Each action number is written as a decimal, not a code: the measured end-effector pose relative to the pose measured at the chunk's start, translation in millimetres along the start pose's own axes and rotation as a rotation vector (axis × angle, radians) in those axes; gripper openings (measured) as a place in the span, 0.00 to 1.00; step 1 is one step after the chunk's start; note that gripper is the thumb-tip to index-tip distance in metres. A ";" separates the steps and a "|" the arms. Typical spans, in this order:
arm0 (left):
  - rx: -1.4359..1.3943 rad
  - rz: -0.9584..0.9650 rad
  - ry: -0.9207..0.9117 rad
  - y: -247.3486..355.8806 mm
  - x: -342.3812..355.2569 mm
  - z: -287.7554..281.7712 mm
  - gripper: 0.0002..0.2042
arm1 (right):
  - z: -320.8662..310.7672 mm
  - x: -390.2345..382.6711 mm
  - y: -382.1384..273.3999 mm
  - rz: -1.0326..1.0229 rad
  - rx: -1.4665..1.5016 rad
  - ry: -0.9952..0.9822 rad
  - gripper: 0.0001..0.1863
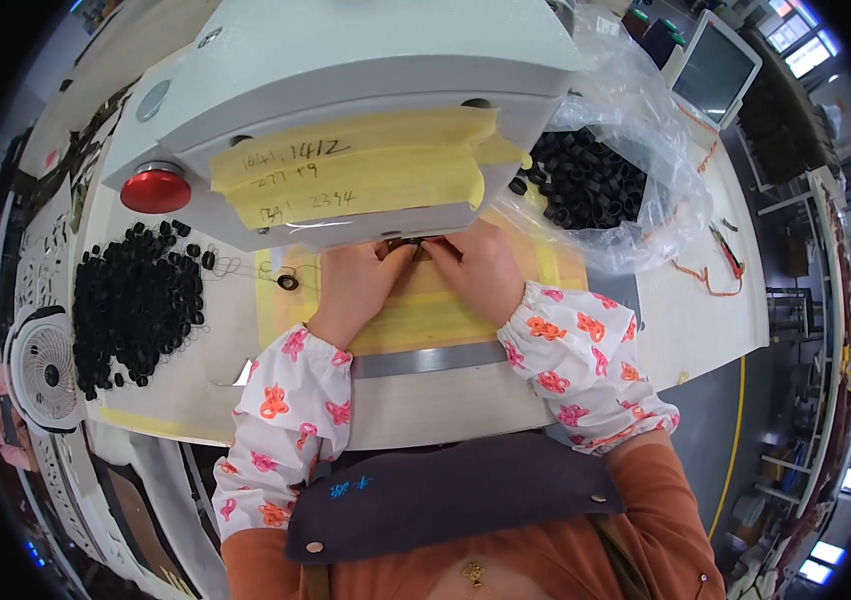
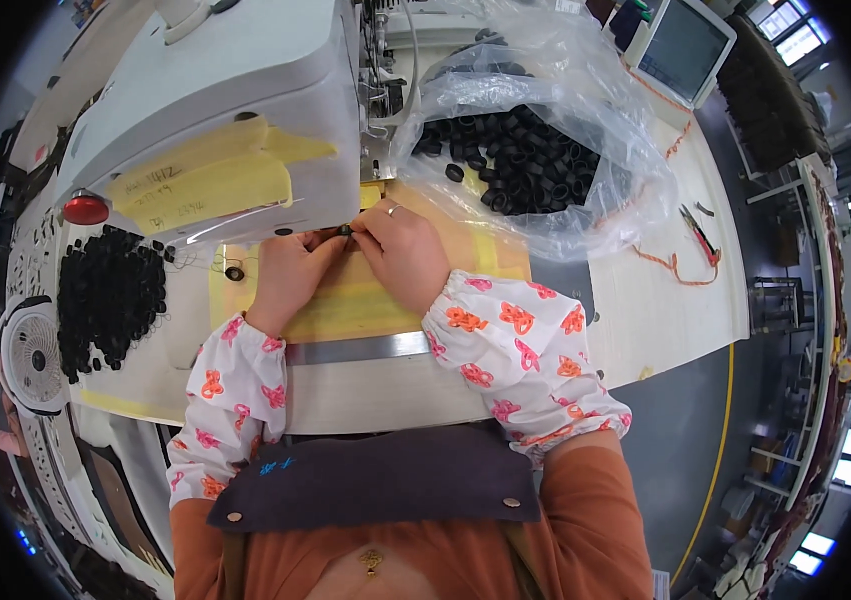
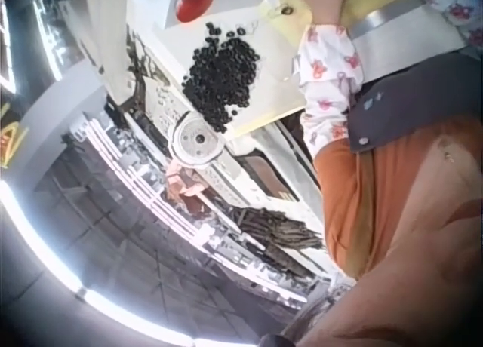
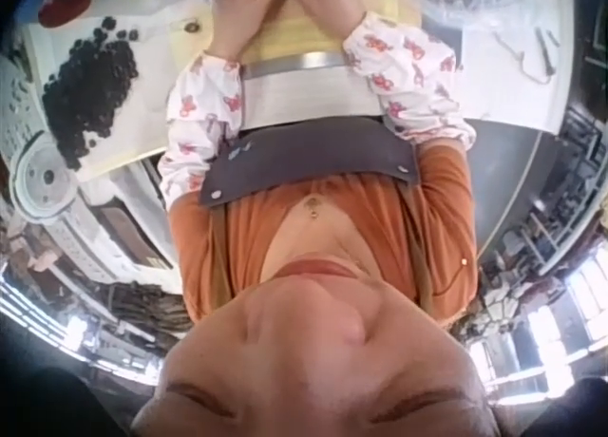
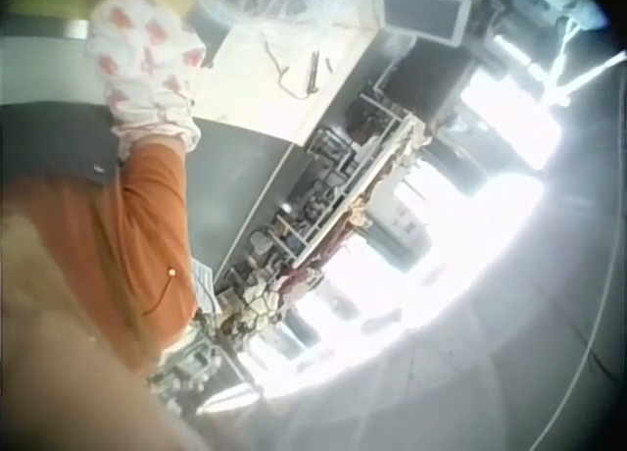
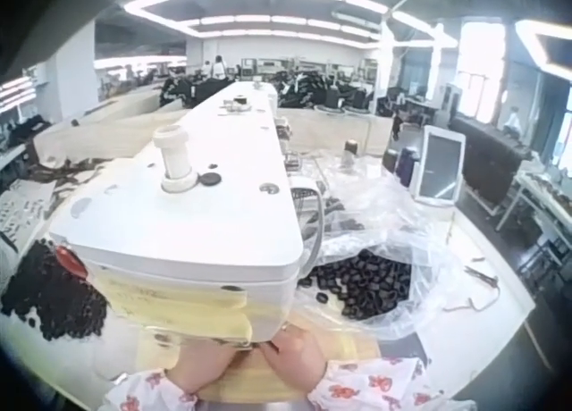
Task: Manually positioning and attaching small black hardware pieces using an industrial machine.
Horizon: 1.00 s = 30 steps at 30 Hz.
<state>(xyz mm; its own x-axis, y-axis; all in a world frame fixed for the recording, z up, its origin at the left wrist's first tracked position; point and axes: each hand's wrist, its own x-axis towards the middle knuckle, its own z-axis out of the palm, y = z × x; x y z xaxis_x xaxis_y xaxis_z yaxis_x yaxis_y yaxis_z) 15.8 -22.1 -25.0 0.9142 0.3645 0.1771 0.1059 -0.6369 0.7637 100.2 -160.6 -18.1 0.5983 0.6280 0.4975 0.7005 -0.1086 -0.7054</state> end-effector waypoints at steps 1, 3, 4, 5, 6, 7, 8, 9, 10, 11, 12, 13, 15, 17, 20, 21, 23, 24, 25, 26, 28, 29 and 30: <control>0.014 -0.019 0.000 2.3 2.4 -0.3 0.09 | -0.2 0.8 1.0 0.014 -0.011 0.001 0.04; 0.024 -0.040 -0.003 6.2 6.0 -1.7 0.09 | -1.4 4.1 0.4 0.035 -0.015 0.000 0.04; 0.008 -0.039 0.000 7.6 7.1 -2.5 0.09 | -2.1 5.5 -0.2 0.051 -0.015 0.000 0.04; -0.008 -0.038 0.002 7.8 7.8 -2.2 0.09 | -2.6 5.8 -0.2 0.055 -0.018 -0.001 0.04; -0.011 -0.039 -0.001 5.8 8.1 -1.6 0.09 | -2.6 6.2 -0.4 0.066 -0.015 0.004 0.03; -0.026 -0.033 0.006 3.1 8.0 -0.9 0.09 | -2.7 6.6 -0.7 0.077 -0.011 0.009 0.03; -0.042 -0.026 0.014 0.9 7.9 -0.4 0.09 | -3.1 7.4 -1.7 0.082 -0.014 0.008 0.03; -0.043 -0.029 0.012 0.1 7.5 -2.0 0.09 | -3.0 8.4 -3.1 0.088 -0.035 0.009 0.03; -0.060 -0.017 0.010 0.3 7.1 -4.5 0.09 | -2.8 8.8 -3.9 0.094 -0.055 0.010 0.03; -0.078 -0.005 0.009 0.2 6.4 -5.2 0.09 | -2.3 8.5 -3.9 0.098 -0.055 0.008 0.03; -0.079 -0.010 0.008 -0.3 6.0 -4.4 0.09 | -1.5 8.5 -4.3 0.095 -0.050 0.012 0.03; -0.083 0.026 0.057 -0.9 5.5 -3.2 0.08 | -0.5 7.9 -4.3 0.093 -0.044 0.016 0.03; -0.090 0.058 0.103 0.0 5.1 -1.7 0.10 | 0.0 6.9 -2.2 0.101 -0.026 0.024 0.03; 0.032 -0.021 0.021 4.0 5.7 -2.2 0.08 | -1.3 5.3 0.5 0.113 -0.013 0.035 0.03; -0.015 0.001 0.022 2.0 8.5 -2.7 0.09 | -2.3 7.9 0.0 0.127 -0.029 0.027 0.03; -0.014 0.001 0.023 2.6 9.5 -5.4 0.09 | -2.6 9.9 -1.7 0.116 -0.030 0.027 0.03; 0.000 0.061 0.027 3.7 10.8 -10.2 0.09 | -2.7 11.9 -3.1 0.104 -0.031 0.028 0.03; 0.000 0.061 0.026 2.5 12.0 -10.0 0.09 | -2.5 12.7 -1.5 0.097 -0.051 0.020 0.03; 0.002 0.039 0.007 1.4 13.0 -9.7 0.09 | -2.4 13.4 -0.5 0.090 -0.072 0.013 0.03; 0.005 0.017 -0.011 0.6 14.0 -9.8 0.09 | -2.2 13.8 0.4 0.089 -0.071 0.014 0.03; 0.016 0.035 0.002 -0.1 13.5 -6.4 0.09 | -2.5 13.1 2.5 0.079 -0.091 0.022 0.04; 0.028 0.051 0.016 -0.2 14.0 -5.5 0.09 | -3.1 13.8 2.6 0.077 -0.092 0.024 0.04; 0.028 0.050 0.017 -1.2 13.1 -5.0 0.09 | -3.3 12.9 1.6 0.098 -0.094 0.008 0.04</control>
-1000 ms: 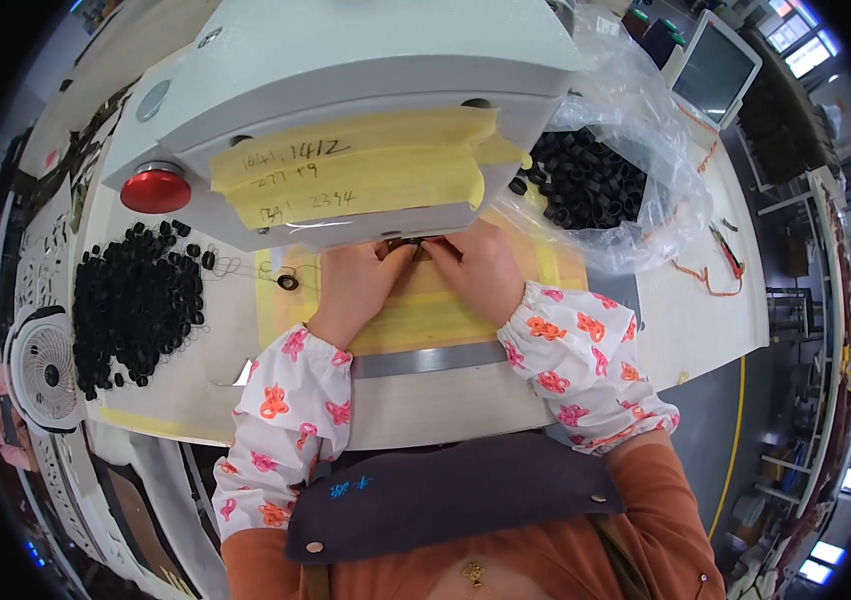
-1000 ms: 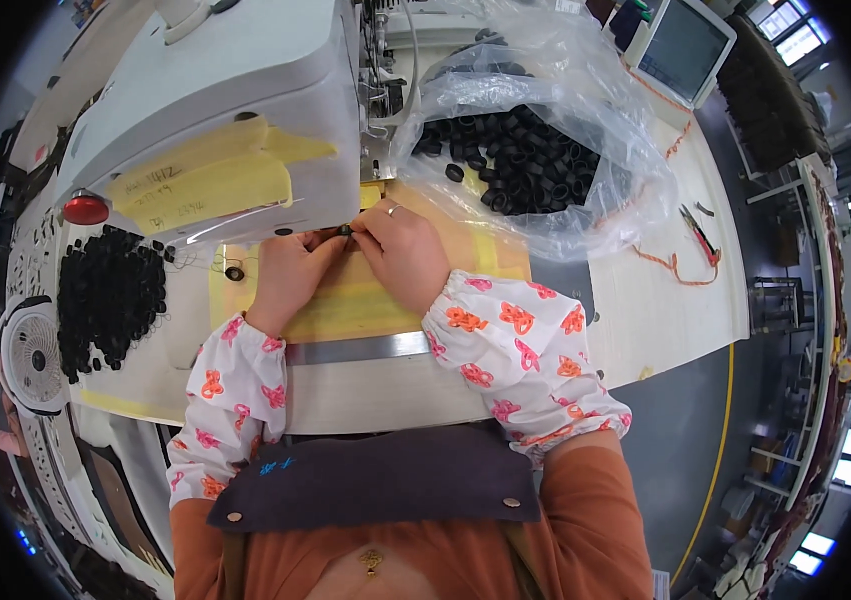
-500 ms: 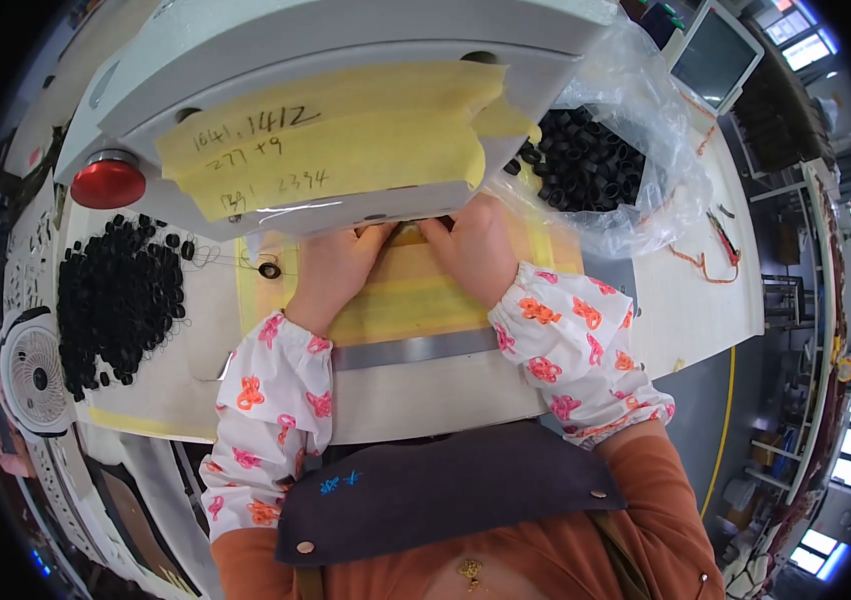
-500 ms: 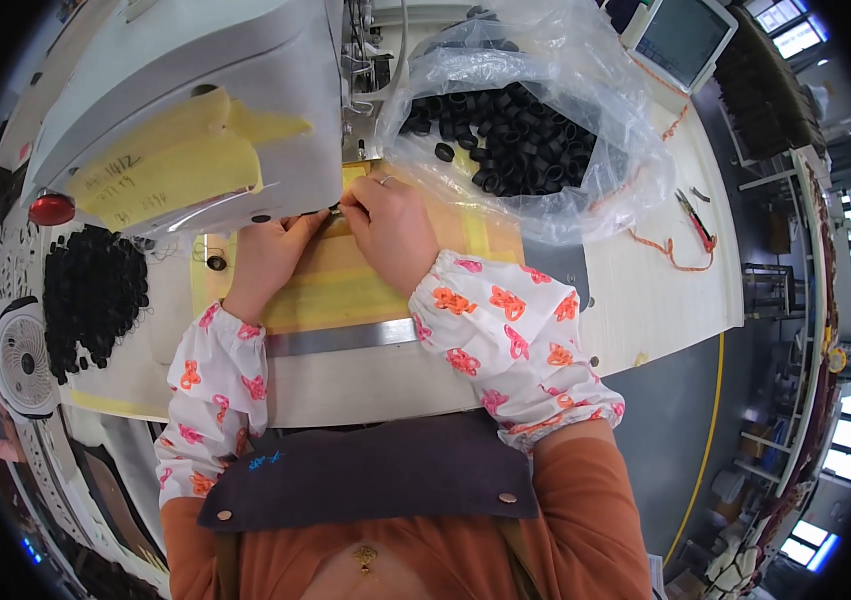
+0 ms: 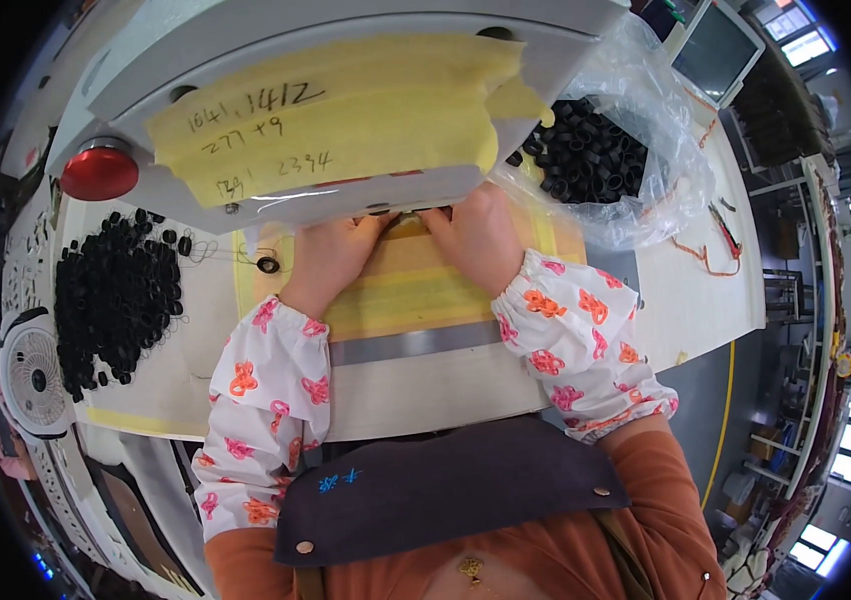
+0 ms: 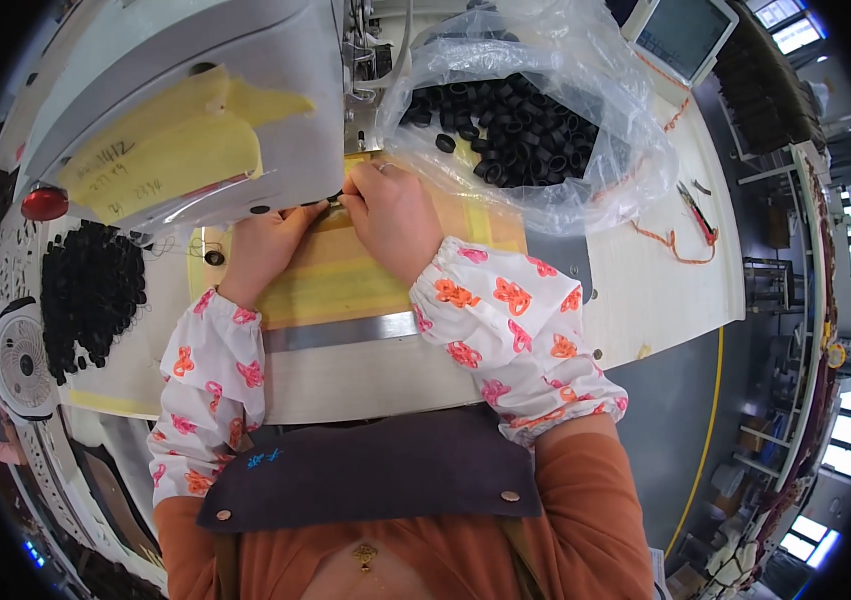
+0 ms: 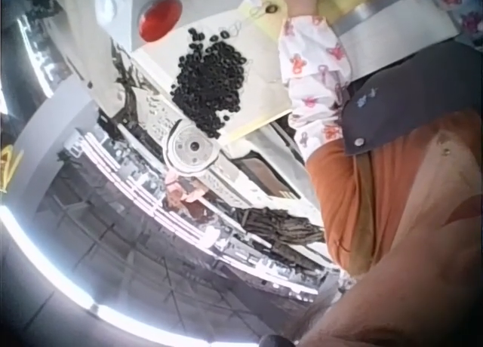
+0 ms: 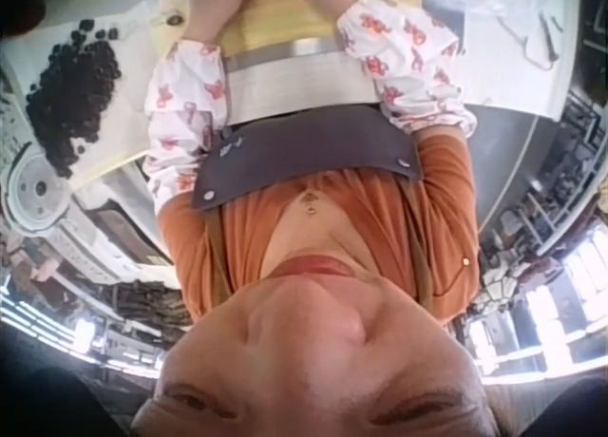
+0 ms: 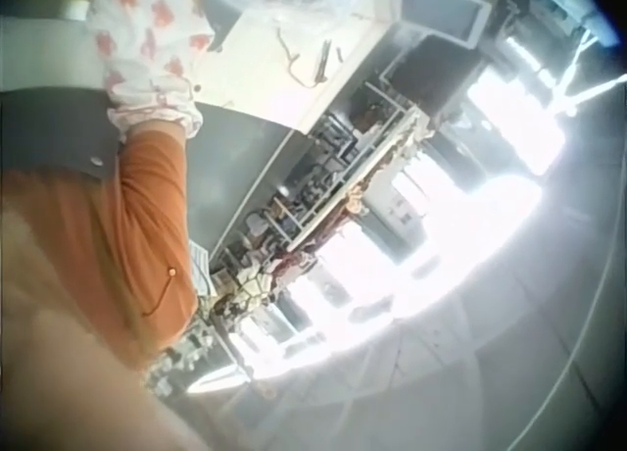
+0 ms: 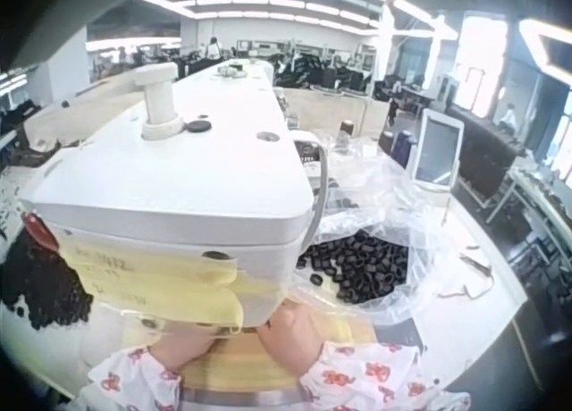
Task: Manually positioning and attaching small black hardware pieces using an industrial machine.
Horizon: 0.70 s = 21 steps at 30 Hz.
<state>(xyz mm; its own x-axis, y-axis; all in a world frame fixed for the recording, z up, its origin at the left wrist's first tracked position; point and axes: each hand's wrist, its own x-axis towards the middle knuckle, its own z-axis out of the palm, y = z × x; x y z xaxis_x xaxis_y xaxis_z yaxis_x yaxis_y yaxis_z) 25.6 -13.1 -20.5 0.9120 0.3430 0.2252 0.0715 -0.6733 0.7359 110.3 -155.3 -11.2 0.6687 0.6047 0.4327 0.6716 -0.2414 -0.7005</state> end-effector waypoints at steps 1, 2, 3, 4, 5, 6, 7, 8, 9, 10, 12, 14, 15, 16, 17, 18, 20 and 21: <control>-0.010 -0.003 -0.002 -1.2 -0.5 -0.2 0.10 | -0.1 -0.3 -0.7 0.020 -0.003 -0.017 0.04; -0.020 -0.005 -0.003 -2.2 -0.7 -0.5 0.10 | 0.3 -0.1 -0.6 0.017 -0.002 -0.018 0.04; -0.020 -0.007 -0.002 -3.0 -1.9 -0.4 0.10 | 1.1 -1.1 -0.3 0.024 0.001 -0.022 0.04; 0.000 -0.008 -0.010 -3.9 -3.0 -0.4 0.10 | 1.8 -1.6 -0.2 0.030 0.004 -0.026 0.05; 0.019 -0.010 -0.018 -4.6 -3.9 -0.5 0.10 | 2.5 -1.6 -0.3 0.029 0.006 -0.028 0.05; 0.017 -0.012 -0.017 -4.4 -4.3 0.3 0.10 | 2.0 -2.0 -0.3 0.033 0.000 -0.031 0.05; 0.000 -0.018 0.000 -4.2 -4.3 1.3 0.10 | 1.8 -2.2 0.0 0.038 -0.005 -0.034 0.05; -0.017 -0.023 0.016 -4.2 -5.2 2.1 0.10 | 2.0 -1.9 0.3 0.039 -0.006 -0.037 0.05; -0.019 -0.025 0.015 -1.7 -5.3 -0.5 0.10 | 2.2 -0.8 0.5 0.041 -0.015 -0.040 0.05; -0.022 -0.082 -0.034 1.5 -5.1 -5.4 0.10 | 2.7 -0.4 0.9 0.044 -0.024 -0.044 0.05; -0.024 -0.139 -0.082 3.4 -6.1 -7.8 0.10 | 6.5 0.5 -0.1 0.028 0.002 -0.043 0.05; -0.013 -0.140 -0.048 1.9 -7.8 -6.2 0.10 | 6.0 1.1 1.1 0.008 0.029 -0.040 0.06; -0.010 -0.142 -0.047 2.0 -7.8 -5.6 0.10 | 3.9 0.8 2.8 0.013 0.015 -0.052 0.06; 0.013 -0.133 -0.038 2.9 -6.9 -3.7 0.10 | 3.5 0.3 4.0 0.018 0.001 -0.065 0.06; 0.035 -0.123 -0.030 3.1 -6.9 -2.9 0.10 | 5.3 -0.2 4.3 0.019 0.005 -0.065 0.06; 0.035 -0.122 -0.032 2.9 -6.7 -2.6 0.10 | 5.3 -0.2 5.7 0.011 0.012 -0.054 0.06; -0.019 -0.140 -0.024 2.1 -5.5 -2.4 0.11 | 5.8 1.1 7.8 0.004 0.018 -0.041 0.06; -0.015 -0.139 -0.027 1.3 -5.9 -2.1 0.11 | 7.9 2.0 6.0 0.005 0.032 -0.038 0.06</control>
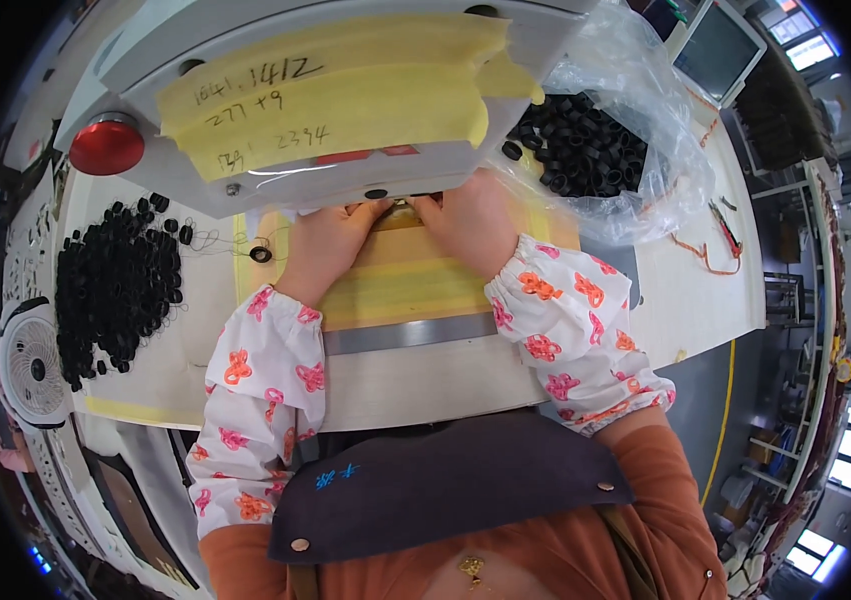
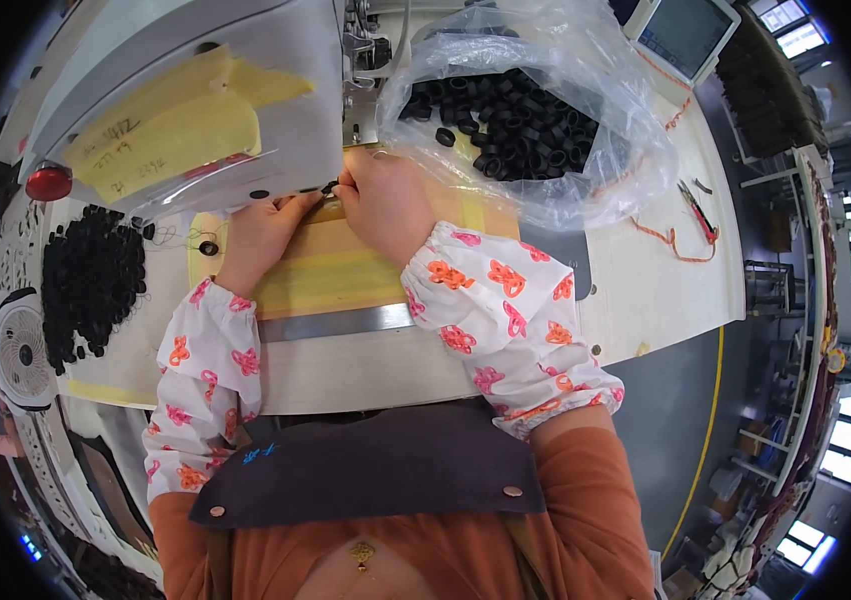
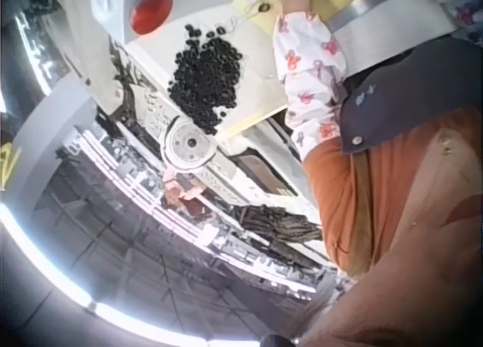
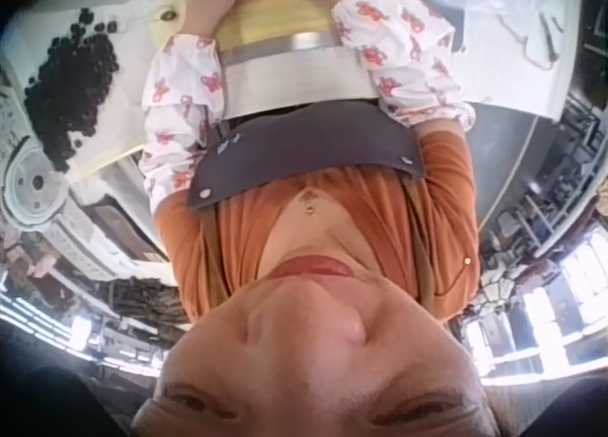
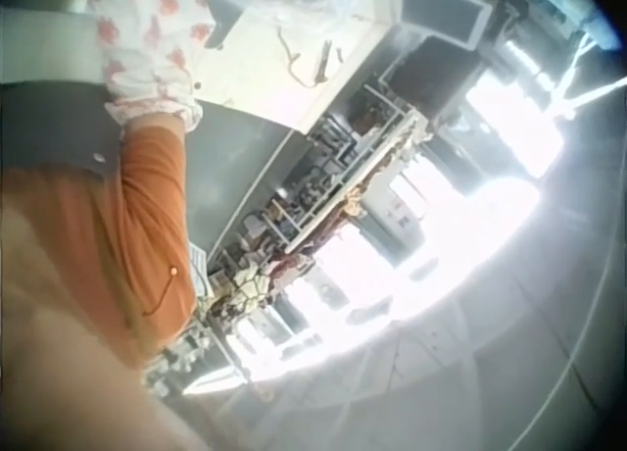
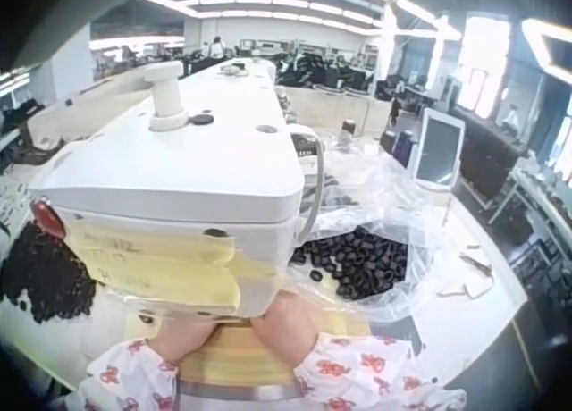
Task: Manually positioning and attaching small black hardware pieces using an industrial machine.
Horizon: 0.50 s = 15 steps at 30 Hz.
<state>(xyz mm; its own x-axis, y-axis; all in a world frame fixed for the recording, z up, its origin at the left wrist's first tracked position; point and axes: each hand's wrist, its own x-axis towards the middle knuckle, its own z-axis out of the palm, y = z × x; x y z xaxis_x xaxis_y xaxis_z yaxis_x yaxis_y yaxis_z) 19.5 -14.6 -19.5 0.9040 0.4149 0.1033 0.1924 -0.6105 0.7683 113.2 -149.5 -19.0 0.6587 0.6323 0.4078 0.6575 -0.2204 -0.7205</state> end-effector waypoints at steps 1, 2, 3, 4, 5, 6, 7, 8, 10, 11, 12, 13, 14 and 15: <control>-0.008 0.005 0.022 -1.0 0.7 0.9 0.14 | 0.8 1.5 -0.7 -0.001 0.014 0.004 0.06; -0.016 0.011 0.044 -0.6 2.9 0.7 0.18 | -0.6 3.7 0.7 -0.001 0.017 0.008 0.06; -0.014 0.013 0.042 0.5 3.7 2.7 0.18 | -2.0 3.1 4.1 0.011 0.013 -0.002 0.06; 0.009 0.011 0.019 3.8 6.3 4.7 0.14 | -4.2 4.3 6.5 0.021 0.008 -0.011 0.06; 0.032 0.012 -0.001 7.9 10.6 4.3 0.11 | -7.2 6.3 6.1 0.016 0.007 -0.005 0.06; 0.042 0.023 0.010 8.5 11.9 1.4 0.11 | -7.5 6.8 3.1 0.037 -0.018 -0.009 0.06; 0.068 0.013 -0.007 9.0 11.6 -2.3 0.11 | -8.7 9.0 -1.8 0.053 -0.044 -0.011 0.06; 0.096 0.005 -0.017 9.8 11.5 -7.7 0.11 | -8.8 10.7 -6.3 0.025 -0.040 0.005 0.06; 0.086 0.092 0.030 -0.7 8.7 -8.8 0.11 | -4.4 9.5 -8.8 0.002 -0.024 -0.009 0.06; 0.099 0.153 0.084 -3.6 5.4 -8.6 0.11 | -3.7 8.5 -10.3 0.008 -0.014 -0.022 0.07; 0.119 0.209 0.145 -7.3 1.8 -5.5 0.11 | -1.4 5.8 -9.0 0.005 0.003 -0.042 0.07; 0.053 0.169 0.149 -7.2 1.5 0.3 0.11 | -2.7 2.2 -6.2 -0.001 -0.012 -0.030 0.06; -0.007 0.137 0.102 3.6 -0.2 1.3 0.11 | -5.4 -2.8 -1.6 0.001 -0.028 -0.019 0.06; 0.008 0.120 0.072 5.2 -4.2 -0.7 0.12 | -5.0 -6.8 -4.3 0.000 -0.032 -0.027 0.07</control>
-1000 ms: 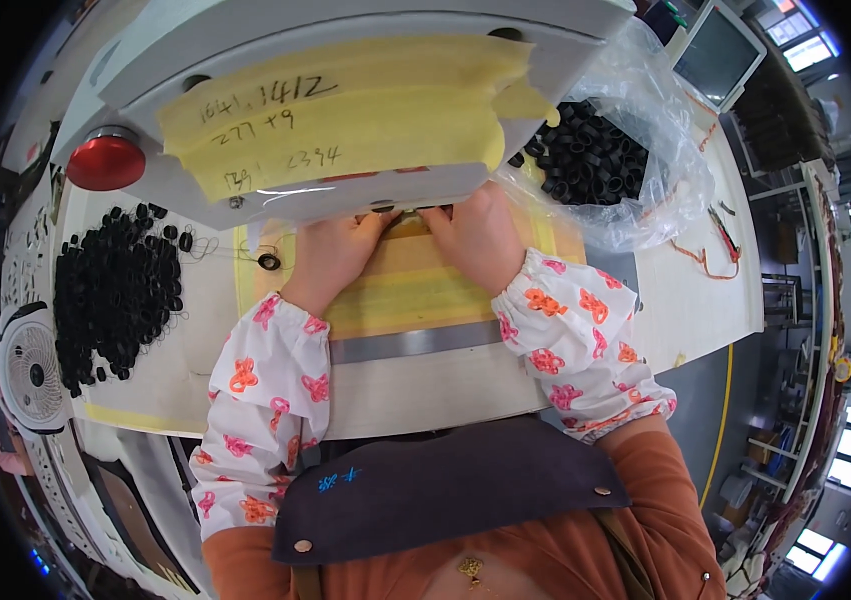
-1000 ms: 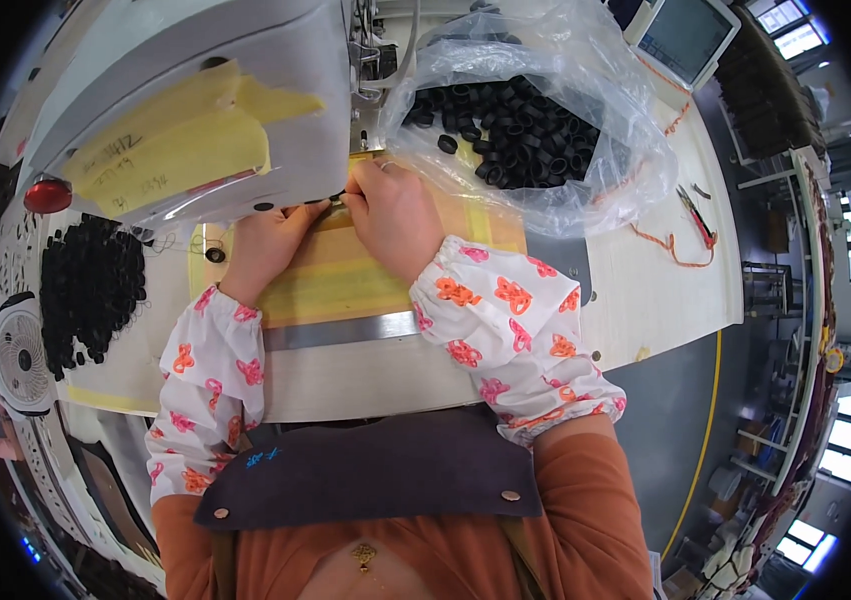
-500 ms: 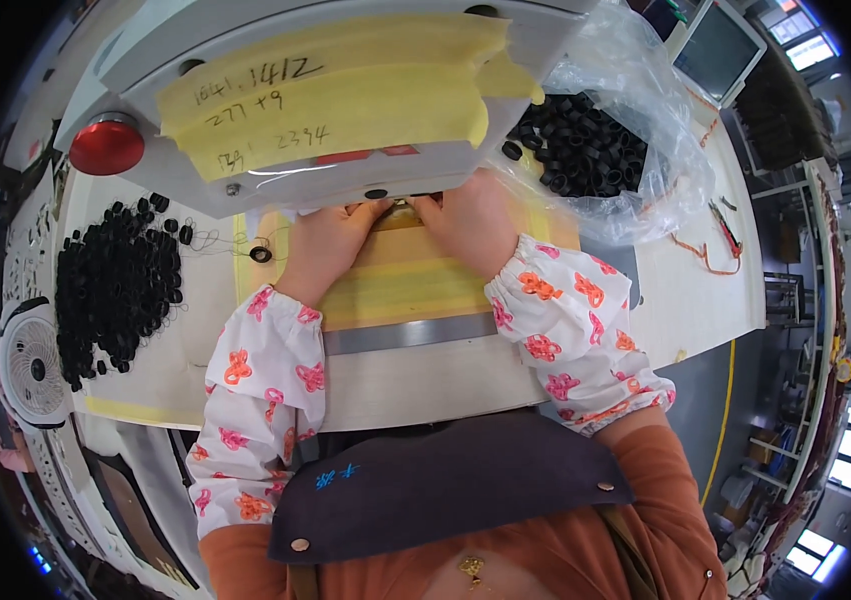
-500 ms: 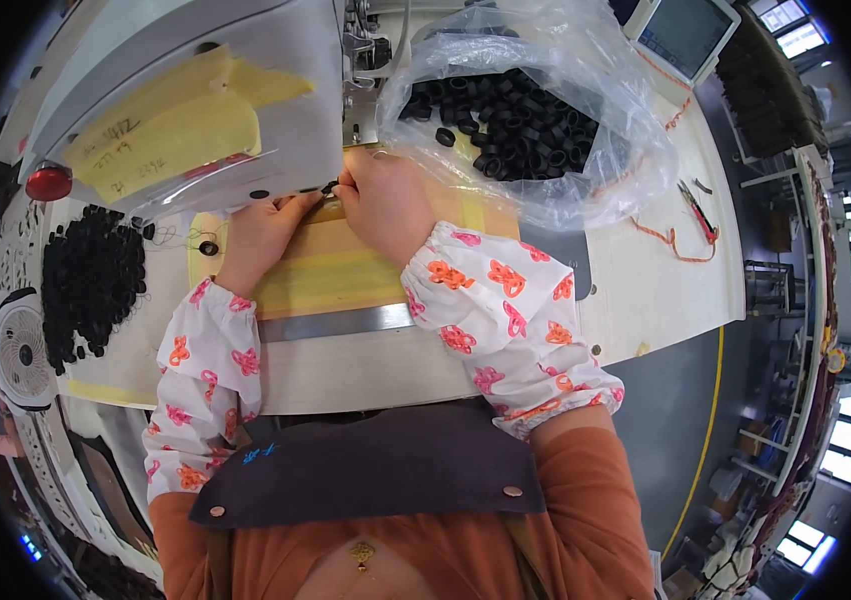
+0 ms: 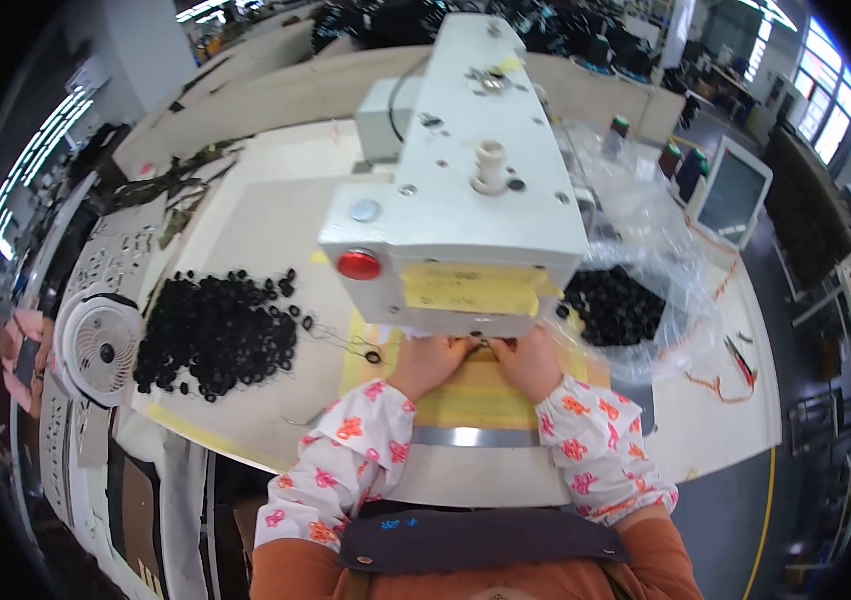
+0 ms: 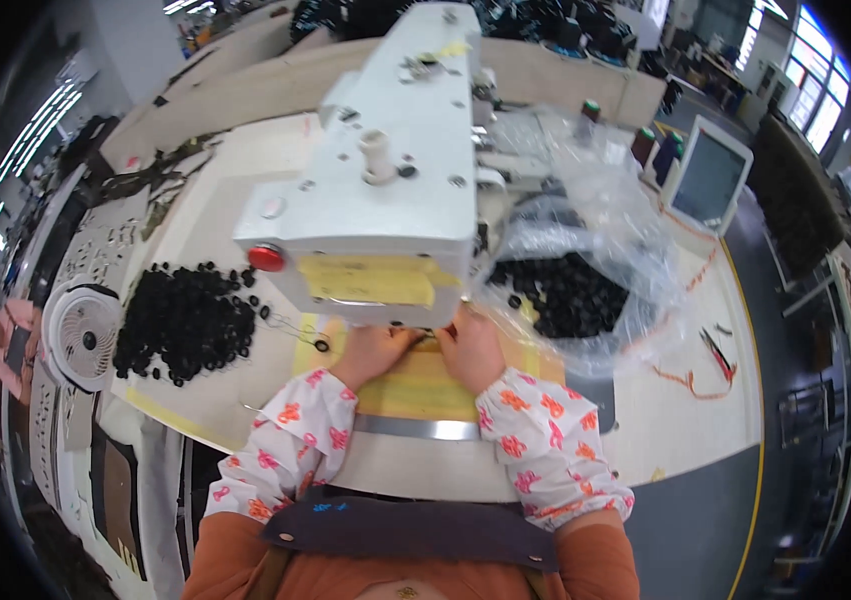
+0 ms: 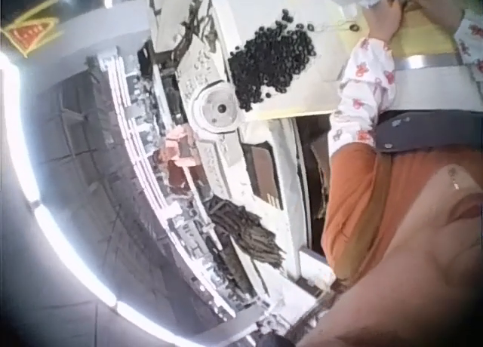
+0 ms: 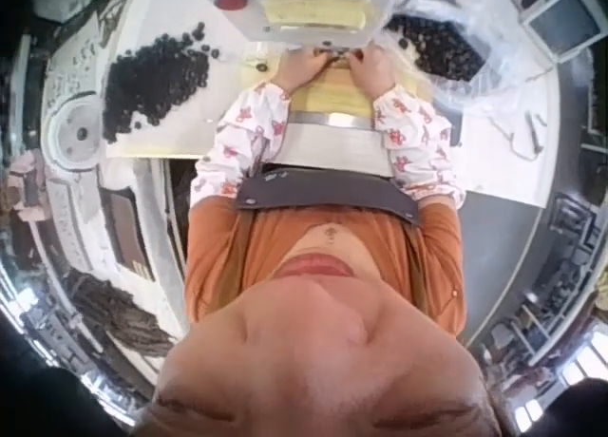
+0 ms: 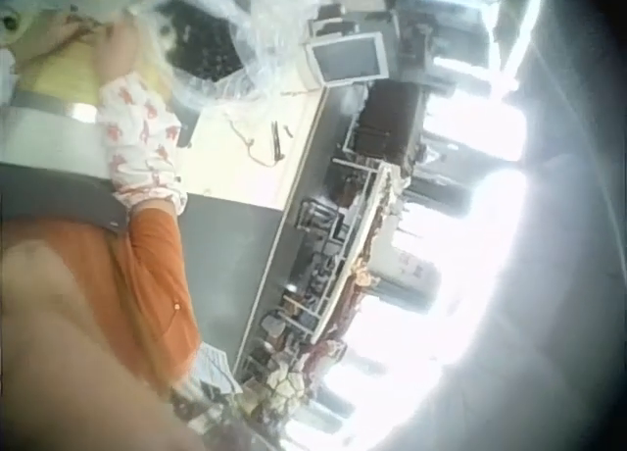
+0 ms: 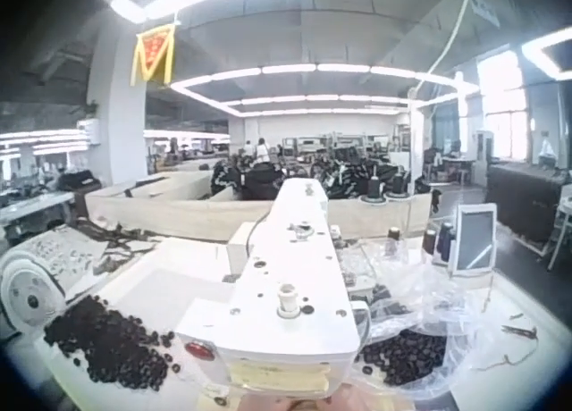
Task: Manually positioning and attaching small black hardware pieces using an industrial machine.
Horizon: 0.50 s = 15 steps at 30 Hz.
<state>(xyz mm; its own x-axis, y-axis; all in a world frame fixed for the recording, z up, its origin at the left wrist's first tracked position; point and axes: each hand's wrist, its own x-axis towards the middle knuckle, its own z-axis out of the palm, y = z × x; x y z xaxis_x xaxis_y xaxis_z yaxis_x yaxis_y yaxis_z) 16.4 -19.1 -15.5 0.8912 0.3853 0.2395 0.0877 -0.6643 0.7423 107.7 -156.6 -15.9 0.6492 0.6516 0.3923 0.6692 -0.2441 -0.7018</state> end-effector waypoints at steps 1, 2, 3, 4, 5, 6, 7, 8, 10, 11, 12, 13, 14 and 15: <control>0.024 0.099 0.076 -9.5 -3.6 2.6 0.13 | -0.3 -1.5 -4.2 -0.004 -0.006 -0.014 0.08; 0.057 0.124 0.060 -7.7 -7.3 1.6 0.12 | -0.2 -3.3 -3.3 0.016 -0.007 -0.026 0.08; 0.000 0.112 0.058 -11.2 -11.7 3.9 0.11 | -1.0 -5.7 -5.6 0.042 -0.014 -0.041 0.08; 0.009 0.117 0.092 -10.8 -19.3 -1.5 0.11 | -2.5 -8.4 -5.7 0.006 -0.013 -0.043 0.08; 0.112 0.170 0.065 -12.4 -28.1 -5.5 0.10 | -3.1 -11.6 -4.6 0.056 0.026 -0.070 0.08; 0.213 0.221 0.034 -11.1 -33.6 -11.5 0.10 | -4.2 -10.9 -5.0 0.110 0.059 -0.095 0.09; 0.235 0.210 0.081 -7.5 -40.7 -22.4 0.11 | -6.4 -8.9 -13.1 0.089 0.056 -0.102 0.09; 0.246 0.163 0.144 -16.0 -43.4 -35.5 0.11 | -10.4 -11.1 -22.6 0.091 0.101 -0.194 0.08; 0.240 0.034 0.218 -36.7 -48.0 -69.1 0.12 | -26.2 -14.3 -54.0 0.051 0.222 -0.384 0.08; 0.232 -0.056 0.234 -48.7 -51.2 -82.6 0.12 | -33.9 -14.5 -74.0 0.004 0.309 -0.490 0.09; 0.235 -0.068 0.236 -56.0 -54.7 -87.6 0.12 | -44.1 -13.0 -95.8 -0.025 0.491 -0.623 0.12; 0.188 -0.088 0.278 -61.2 -55.5 -88.9 0.12 | -57.2 -11.9 -118.3 -0.049 0.671 -0.744 0.14; 0.152 -0.120 0.328 -65.0 -59.7 -91.0 0.12 | -65.5 -13.5 -141.4 -0.128 0.954 -0.830 0.19; 0.169 -0.105 0.337 -64.0 -61.9 -92.1 0.12 | -73.0 -15.1 -166.5 -0.209 1.236 -0.905 0.24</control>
<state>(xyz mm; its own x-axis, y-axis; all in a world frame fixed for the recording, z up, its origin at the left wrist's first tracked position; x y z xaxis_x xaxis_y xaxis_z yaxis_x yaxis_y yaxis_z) -85.4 58.5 -20.2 0.6798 0.6269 0.3806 0.2675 -0.6952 0.6672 12.9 -178.2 138.5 -0.1484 0.9112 0.3843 -0.2856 0.3325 -0.8988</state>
